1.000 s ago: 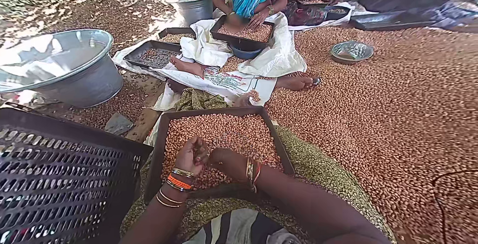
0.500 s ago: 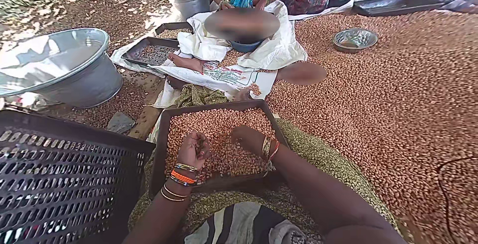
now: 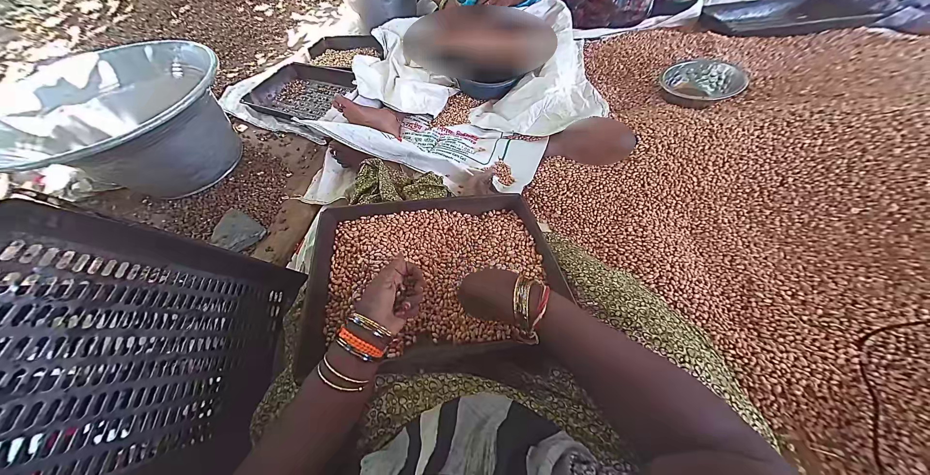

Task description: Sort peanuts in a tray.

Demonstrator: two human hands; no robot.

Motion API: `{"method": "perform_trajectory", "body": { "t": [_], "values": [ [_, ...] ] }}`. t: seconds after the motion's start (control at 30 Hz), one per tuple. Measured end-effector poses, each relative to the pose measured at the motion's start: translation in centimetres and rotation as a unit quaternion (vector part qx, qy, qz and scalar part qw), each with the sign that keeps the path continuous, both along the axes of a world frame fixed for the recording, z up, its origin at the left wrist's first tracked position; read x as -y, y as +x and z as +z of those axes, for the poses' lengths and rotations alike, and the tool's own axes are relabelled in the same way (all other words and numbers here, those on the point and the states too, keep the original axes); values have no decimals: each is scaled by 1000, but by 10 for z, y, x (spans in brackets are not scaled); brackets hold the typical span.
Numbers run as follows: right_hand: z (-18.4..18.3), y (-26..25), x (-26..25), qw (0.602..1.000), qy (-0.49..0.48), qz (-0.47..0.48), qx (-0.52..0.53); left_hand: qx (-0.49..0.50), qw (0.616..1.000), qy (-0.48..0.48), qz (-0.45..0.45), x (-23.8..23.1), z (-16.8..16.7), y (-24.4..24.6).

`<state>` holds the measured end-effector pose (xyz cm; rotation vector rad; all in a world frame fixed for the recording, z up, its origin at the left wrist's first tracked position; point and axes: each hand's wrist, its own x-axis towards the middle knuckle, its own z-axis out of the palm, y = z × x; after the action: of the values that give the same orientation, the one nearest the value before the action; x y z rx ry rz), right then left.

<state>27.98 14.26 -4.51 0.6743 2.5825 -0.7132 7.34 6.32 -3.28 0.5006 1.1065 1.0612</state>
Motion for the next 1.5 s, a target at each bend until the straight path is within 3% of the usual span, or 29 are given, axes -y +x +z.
{"method": "perform_trajectory", "body": {
  "t": [0.2,0.3,0.37,0.43,0.5,0.53,0.57,0.67,0.73,0.8,0.97,1.1,1.27,1.4,1.47,1.5],
  "values": [
    [1,3,-10,999,5,-47,7,-22,998,-3,-54,3,-2,0],
    [14,5,-9,993,-24,-96,-67,-26,998,-14,-54,2,-1,1],
    [18,11,-3,970,-124,-79,-194,-33,998,-18,-45,2,-1,1],
    [14,21,0,906,-320,-6,-276,-42,999,-19,-25,1,-1,1],
    [7,27,1,841,-471,77,-256,-45,999,-20,-10,1,-1,2],
    [6,28,1,839,-479,90,-244,-47,999,-21,-4,1,-2,2],
    [8,26,1,867,-432,75,-238,-48,999,-22,0,1,-1,3],
    [5,1,5,965,-173,7,-197,-49,998,-27,14,0,-1,4],
    [-9,-16,12,988,-70,-1,-141,-45,998,-29,17,0,-1,4],
    [-14,-26,18,997,-26,-8,-67,-45,998,-32,16,0,-1,4],
    [-1,-33,28,1000,7,-10,17,-46,998,-43,20,0,0,3],
    [-4,-31,28,1000,16,2,5,-44,998,-35,9,0,-2,4],
    [10,-15,12,987,16,-99,-129,-64,996,-56,-8,1,0,3],
    [24,-11,27,893,0,-202,-403,-40,994,-76,-67,1,-1,2],
    [21,-11,28,879,7,-221,-423,3,993,-57,-108,1,-4,-1],
    [19,-10,26,894,-5,-213,-394,18,992,-43,-114,2,-5,-2]
  ]
}}
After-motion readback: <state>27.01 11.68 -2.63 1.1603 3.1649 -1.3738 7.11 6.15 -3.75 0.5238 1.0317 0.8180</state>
